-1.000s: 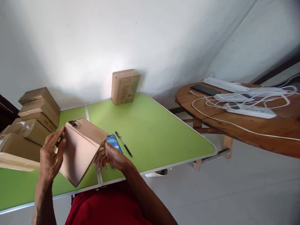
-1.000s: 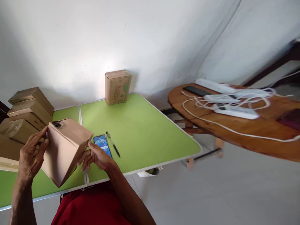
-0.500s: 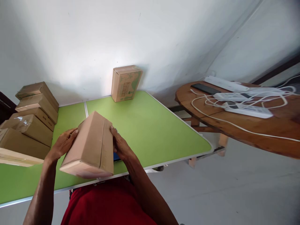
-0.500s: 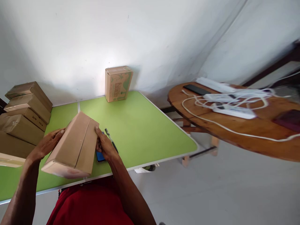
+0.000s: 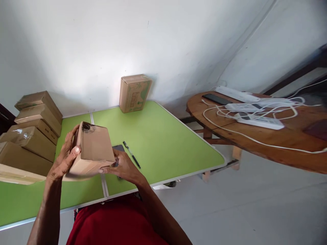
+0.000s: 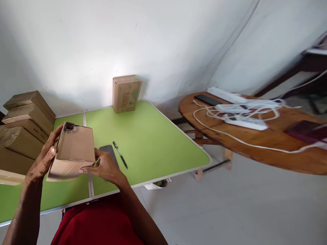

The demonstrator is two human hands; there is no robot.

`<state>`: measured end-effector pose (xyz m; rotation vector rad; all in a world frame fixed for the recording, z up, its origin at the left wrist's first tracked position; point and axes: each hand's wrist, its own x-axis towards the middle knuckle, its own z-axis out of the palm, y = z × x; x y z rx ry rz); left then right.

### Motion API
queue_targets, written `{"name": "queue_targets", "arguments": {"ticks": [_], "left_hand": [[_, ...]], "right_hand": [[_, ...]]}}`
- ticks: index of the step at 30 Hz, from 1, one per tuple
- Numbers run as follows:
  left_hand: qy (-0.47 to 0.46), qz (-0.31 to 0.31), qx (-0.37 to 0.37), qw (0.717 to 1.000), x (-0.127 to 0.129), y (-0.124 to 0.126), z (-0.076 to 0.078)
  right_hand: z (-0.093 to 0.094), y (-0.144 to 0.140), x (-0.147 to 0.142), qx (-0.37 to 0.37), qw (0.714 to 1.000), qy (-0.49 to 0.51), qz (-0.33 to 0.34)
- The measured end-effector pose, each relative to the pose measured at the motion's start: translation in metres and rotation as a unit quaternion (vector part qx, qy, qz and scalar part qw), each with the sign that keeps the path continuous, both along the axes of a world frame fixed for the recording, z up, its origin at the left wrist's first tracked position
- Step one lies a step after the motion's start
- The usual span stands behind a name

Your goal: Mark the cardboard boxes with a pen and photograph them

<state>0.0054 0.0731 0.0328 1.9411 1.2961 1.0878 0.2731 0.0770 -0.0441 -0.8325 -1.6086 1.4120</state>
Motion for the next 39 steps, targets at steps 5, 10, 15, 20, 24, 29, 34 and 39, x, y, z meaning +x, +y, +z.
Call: {"name": "queue_targets", "arguments": {"ticks": [5,10,15,20,24,29,34,39], "left_hand": [[-0.105,-0.043,-0.028,0.993,0.015,-0.001,-0.01],[-0.125,-0.027,0.012,0.992,0.028,-0.012,-0.013],[-0.146,0.01,-0.007,0.989,0.031,-0.015,-0.018],[-0.153,0.033,-0.013,0.988,0.029,-0.012,-0.022],[-0.127,0.026,0.0,0.992,0.033,-0.018,-0.021],[-0.101,0.052,0.012,0.993,0.036,-0.027,-0.025],[-0.083,0.085,0.039,0.992,0.048,-0.029,-0.023],[-0.065,0.151,0.061,0.985,0.065,-0.025,-0.011]], "right_hand": [[-0.015,-0.009,0.0,0.122,0.976,-0.153,-0.1],[-0.02,-0.03,0.007,0.202,0.957,-0.167,-0.125],[-0.006,-0.044,0.018,0.165,0.969,-0.166,-0.083],[0.022,-0.036,0.015,0.088,0.989,-0.077,-0.09],[0.046,-0.012,-0.014,0.159,0.957,-0.046,-0.239],[0.061,0.008,-0.042,0.22,0.917,-0.14,-0.303],[0.066,0.004,-0.04,0.205,0.895,-0.187,-0.35],[0.068,0.003,-0.039,0.206,0.883,-0.206,-0.367]]}}
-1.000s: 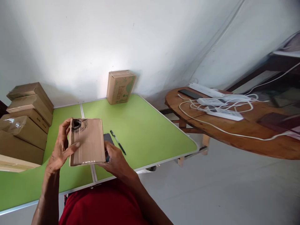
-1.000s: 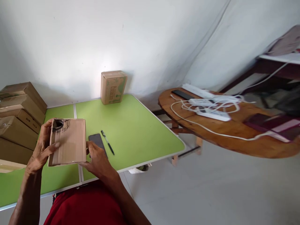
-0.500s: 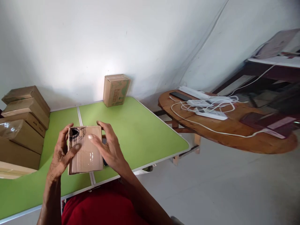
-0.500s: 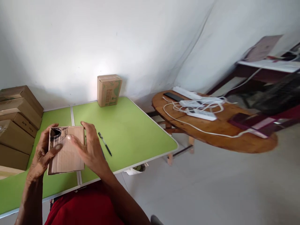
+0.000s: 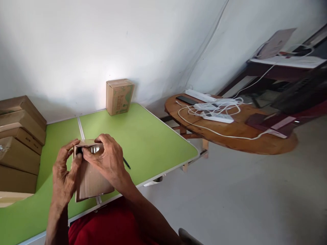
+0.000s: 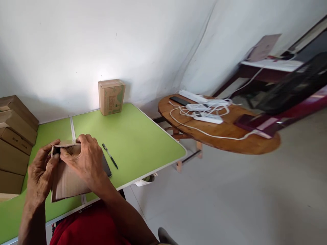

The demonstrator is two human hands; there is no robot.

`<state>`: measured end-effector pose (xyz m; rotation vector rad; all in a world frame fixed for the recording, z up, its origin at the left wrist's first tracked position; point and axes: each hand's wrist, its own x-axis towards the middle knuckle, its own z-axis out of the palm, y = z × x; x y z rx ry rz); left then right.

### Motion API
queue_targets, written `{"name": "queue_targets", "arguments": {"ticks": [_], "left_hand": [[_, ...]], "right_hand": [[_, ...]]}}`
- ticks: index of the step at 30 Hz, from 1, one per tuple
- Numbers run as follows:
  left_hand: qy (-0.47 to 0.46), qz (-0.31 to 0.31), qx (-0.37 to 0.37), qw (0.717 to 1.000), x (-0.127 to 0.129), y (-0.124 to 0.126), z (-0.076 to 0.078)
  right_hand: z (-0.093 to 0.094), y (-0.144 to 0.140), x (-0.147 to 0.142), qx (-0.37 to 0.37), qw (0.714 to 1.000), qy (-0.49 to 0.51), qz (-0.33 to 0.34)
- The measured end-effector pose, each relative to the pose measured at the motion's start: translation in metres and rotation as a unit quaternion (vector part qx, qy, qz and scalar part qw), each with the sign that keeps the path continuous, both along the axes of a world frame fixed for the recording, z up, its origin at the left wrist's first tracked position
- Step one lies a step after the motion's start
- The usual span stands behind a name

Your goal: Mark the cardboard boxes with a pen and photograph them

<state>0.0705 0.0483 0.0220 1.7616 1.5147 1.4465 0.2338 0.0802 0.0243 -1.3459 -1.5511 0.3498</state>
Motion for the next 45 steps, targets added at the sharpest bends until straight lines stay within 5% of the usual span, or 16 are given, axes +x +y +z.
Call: {"name": "queue_targets", "arguments": {"ticks": [7,16,27,33,36,40,45], "left_hand": [[0.059,0.029,-0.016,0.998,-0.003,0.005,0.014],[0.008,0.056,-0.079,0.995,-0.013,0.01,0.018],[0.05,0.053,-0.041,0.997,0.002,0.02,0.027],[0.048,0.056,-0.055,0.996,-0.001,0.021,0.025],[0.03,0.059,-0.072,0.995,-0.01,0.023,0.022],[-0.003,0.047,-0.074,0.996,-0.017,0.027,0.02],[-0.013,0.04,-0.069,0.997,-0.02,0.029,0.022]], "right_hand": [[0.003,0.002,-0.006,0.006,0.999,-0.03,0.034],[-0.002,0.01,-0.006,0.038,0.996,-0.053,0.061],[0.006,0.015,0.001,0.018,0.996,-0.05,0.075],[-0.017,0.02,0.025,0.043,0.985,0.102,0.131],[-0.045,0.025,0.063,-0.053,0.991,0.123,0.029],[-0.081,0.024,0.106,-0.318,0.942,-0.095,-0.044],[-0.108,0.027,0.104,-0.373,0.919,-0.113,-0.06]]}}
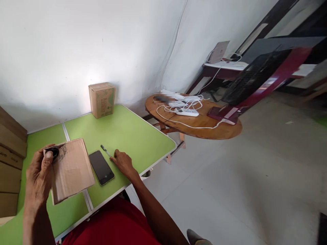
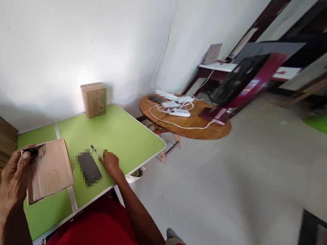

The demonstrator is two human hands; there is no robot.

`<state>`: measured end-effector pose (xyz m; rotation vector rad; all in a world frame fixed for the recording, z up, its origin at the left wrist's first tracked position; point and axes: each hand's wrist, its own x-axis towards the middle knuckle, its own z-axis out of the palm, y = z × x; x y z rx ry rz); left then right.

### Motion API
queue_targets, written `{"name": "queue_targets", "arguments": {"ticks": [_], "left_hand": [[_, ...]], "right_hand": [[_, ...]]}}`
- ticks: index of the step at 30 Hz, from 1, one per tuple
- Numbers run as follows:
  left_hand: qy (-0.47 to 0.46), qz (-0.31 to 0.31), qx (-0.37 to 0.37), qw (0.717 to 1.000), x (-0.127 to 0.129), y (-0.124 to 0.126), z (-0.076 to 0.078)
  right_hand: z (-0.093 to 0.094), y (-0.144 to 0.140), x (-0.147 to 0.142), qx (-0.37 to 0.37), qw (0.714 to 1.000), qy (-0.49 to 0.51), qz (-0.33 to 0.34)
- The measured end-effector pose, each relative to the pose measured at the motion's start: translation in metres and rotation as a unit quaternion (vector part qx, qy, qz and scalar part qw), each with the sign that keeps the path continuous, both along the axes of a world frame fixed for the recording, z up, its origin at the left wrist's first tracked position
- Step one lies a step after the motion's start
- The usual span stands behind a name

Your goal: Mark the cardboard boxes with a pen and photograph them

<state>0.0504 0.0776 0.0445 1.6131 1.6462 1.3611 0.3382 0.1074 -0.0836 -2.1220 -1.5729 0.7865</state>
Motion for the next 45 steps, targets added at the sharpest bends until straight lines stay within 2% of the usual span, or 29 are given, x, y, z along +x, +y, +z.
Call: {"name": "queue_targets", "arguments": {"ticks": [4,6,8,9,10,12,13,14,15,17,19,23,26,30,38,45], "left_hand": [[0.022,-0.005,0.002,1.0,-0.005,-0.001,0.0],[0.022,-0.007,-0.005,1.0,-0.007,-0.002,-0.001],[0.014,-0.011,-0.017,1.0,-0.008,-0.002,-0.002],[0.009,-0.013,-0.022,1.0,-0.008,-0.002,-0.003],[0.003,-0.016,-0.027,1.0,-0.007,-0.002,-0.004],[-0.008,-0.024,-0.038,0.999,-0.007,-0.003,-0.005],[-0.013,-0.028,-0.041,0.999,-0.006,-0.003,-0.007],[-0.014,-0.035,-0.044,0.998,-0.006,-0.004,-0.008],[-0.011,-0.043,-0.045,0.998,-0.007,-0.006,-0.01],[0.003,-0.066,-0.042,0.997,-0.008,-0.009,-0.015],[0.018,-0.096,-0.036,0.995,-0.008,-0.013,-0.02],[0.023,-0.129,-0.029,0.991,-0.005,-0.018,-0.027],[0.028,-0.129,-0.019,0.991,-0.004,-0.019,-0.03],[0.037,-0.12,-0.008,0.992,-0.003,-0.019,-0.033],[0.047,-0.107,-0.017,0.993,0.001,-0.02,-0.031],[0.034,-0.083,-0.023,0.996,0.005,-0.018,-0.029]], "right_hand": [[0.003,0.009,-0.005,0.027,0.998,0.05,-0.009],[0.017,0.01,-0.002,0.058,0.994,0.088,-0.013],[0.039,0.007,-0.002,0.118,0.977,0.177,-0.012],[0.053,0.004,-0.005,0.162,0.952,0.259,0.0],[0.066,0.001,-0.011,0.207,0.911,0.356,0.022],[0.091,-0.008,-0.029,0.271,0.79,0.541,0.097],[0.101,-0.013,-0.041,0.28,0.743,0.592,0.14],[0.108,-0.018,-0.054,0.278,0.715,0.617,0.175],[0.112,-0.022,-0.067,0.271,0.701,0.626,0.205],[0.114,-0.028,-0.089,0.269,0.701,0.618,0.234],[0.109,-0.033,-0.101,0.283,0.716,0.594,0.235],[0.102,-0.035,-0.099,0.296,0.721,0.583,0.23],[0.101,-0.034,-0.093,0.283,0.741,0.562,0.235],[0.097,-0.033,-0.092,0.314,0.775,0.493,0.24],[0.096,-0.031,-0.087,0.336,0.787,0.446,0.262],[0.098,-0.028,-0.08,0.336,0.807,0.45,0.185]]}}
